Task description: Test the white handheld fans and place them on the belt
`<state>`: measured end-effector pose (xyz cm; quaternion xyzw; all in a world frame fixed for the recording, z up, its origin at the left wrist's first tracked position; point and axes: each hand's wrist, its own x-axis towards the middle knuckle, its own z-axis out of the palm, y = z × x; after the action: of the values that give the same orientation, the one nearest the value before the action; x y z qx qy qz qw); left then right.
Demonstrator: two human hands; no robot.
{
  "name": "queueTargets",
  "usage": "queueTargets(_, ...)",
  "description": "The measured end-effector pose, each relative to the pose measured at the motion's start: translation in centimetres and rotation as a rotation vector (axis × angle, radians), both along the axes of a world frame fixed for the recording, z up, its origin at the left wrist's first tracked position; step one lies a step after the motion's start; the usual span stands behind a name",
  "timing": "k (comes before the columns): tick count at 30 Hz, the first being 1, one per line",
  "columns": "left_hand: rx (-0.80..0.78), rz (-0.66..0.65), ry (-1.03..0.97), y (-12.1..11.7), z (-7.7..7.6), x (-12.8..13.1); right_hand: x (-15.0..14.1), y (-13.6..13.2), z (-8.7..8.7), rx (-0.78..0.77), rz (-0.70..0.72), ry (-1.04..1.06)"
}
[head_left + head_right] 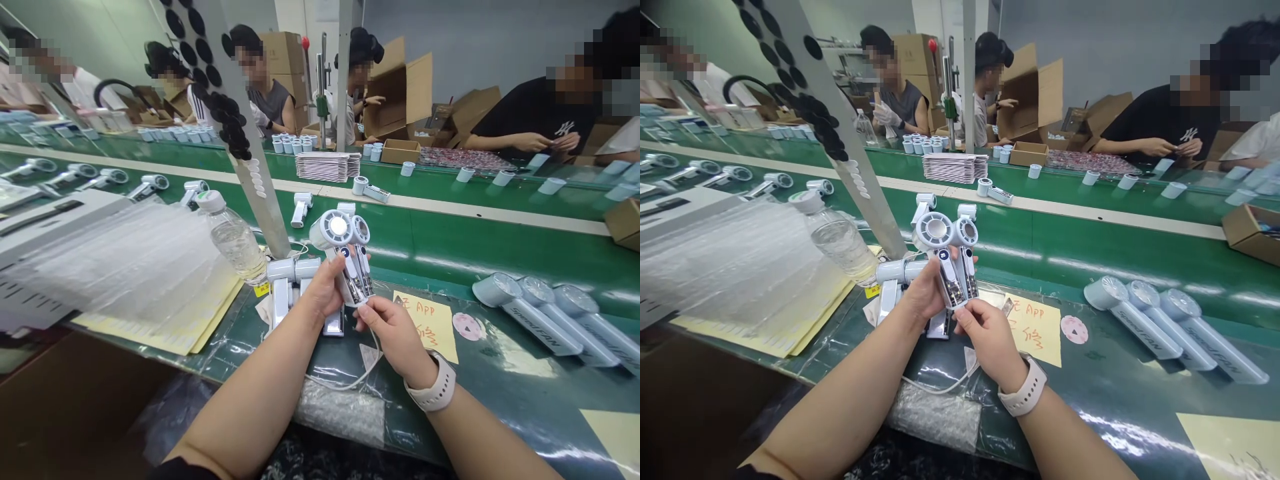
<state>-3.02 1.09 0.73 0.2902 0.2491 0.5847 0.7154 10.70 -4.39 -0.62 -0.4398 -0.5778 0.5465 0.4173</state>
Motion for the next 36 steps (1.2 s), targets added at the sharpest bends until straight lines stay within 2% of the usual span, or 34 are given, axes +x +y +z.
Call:
queueTargets(5,-0.030,0.025,0.040,-0.2,-0.2,0.3,0.2,0.1,0.2,0.030,-0.068,-0.031)
queueTargets(12,0.003,0.063,0.053,-0.5,0.3,0.4,-0.3,0.0,-0.8,0.038,-0.022,-0.066)
queueTargets(18,0.002,0.043,0.054,-0.5,0.3,0.5,-0.2,0.1,-1.0,0.053,-0.015,-0.088)
queueTargets(21,0.010,0.064,0.039,-0.5,0.2,0.4,-0.2,0.0,-1.0,0.067,-0.011,-0.090)
queueTargets(26,-0.002,0.017,-0.068,-0.2,0.3,0.4,-0.2,-0.1,-1.0,0.060,0.014,-0.077)
queueTargets(29,0.006,0.055,-0.142,0.0,0.5,0.4,-0.2,-0.1,-1.1,0.054,0.022,-0.078)
queueTargets(36,0.026,0.079,-0.146,0.1,0.2,0.5,-0.4,-0.2,-0.9,0.084,0.037,-0.035)
